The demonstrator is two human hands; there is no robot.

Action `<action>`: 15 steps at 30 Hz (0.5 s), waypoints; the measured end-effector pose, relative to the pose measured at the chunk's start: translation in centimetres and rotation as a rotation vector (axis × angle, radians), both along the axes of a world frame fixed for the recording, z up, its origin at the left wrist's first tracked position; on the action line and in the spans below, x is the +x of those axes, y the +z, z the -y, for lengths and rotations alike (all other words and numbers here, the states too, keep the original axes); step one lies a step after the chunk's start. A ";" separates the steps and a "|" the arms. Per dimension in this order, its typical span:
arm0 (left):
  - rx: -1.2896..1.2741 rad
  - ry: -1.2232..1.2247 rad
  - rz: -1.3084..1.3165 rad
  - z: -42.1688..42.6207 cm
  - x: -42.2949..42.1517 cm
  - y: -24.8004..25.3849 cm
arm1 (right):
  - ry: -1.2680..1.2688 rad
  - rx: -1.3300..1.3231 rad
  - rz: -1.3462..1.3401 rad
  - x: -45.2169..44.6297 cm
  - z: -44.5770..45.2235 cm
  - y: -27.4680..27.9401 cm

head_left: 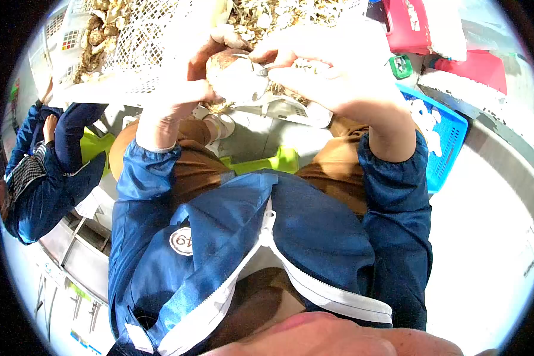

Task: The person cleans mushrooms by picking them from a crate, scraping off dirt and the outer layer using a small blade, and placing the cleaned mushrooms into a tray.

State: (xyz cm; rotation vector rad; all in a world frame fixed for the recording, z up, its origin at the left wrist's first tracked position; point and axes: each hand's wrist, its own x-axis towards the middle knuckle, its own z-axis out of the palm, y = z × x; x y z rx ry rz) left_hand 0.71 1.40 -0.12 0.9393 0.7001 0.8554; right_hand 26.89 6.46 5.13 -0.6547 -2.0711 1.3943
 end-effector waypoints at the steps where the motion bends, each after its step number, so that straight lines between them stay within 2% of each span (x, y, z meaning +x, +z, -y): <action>1: -0.006 -0.001 -0.010 0.0 -0.1 0.0 | -0.006 0.003 0.006 0.0 0.0 -0.1; 7: -0.027 0.047 -0.018 0.2 -0.1 0.2 | -0.096 0.116 0.080 -0.9 0.8 1.0; 10: -0.066 0.105 0.035 0.5 0.1 0.3 | -0.305 0.192 0.123 -1.4 0.9 0.1; 12: -0.091 0.160 0.061 0.7 0.3 0.4 | -0.396 0.132 0.065 -1.0 0.0 -0.3; 13: -0.085 0.155 0.174 0.4 0.3 0.2 | -0.438 0.104 0.036 -0.8 -0.4 -0.3; 15: -0.448 0.199 0.552 0.5 -0.3 -0.9 | -0.452 0.242 0.094 -0.8 -1.0 0.2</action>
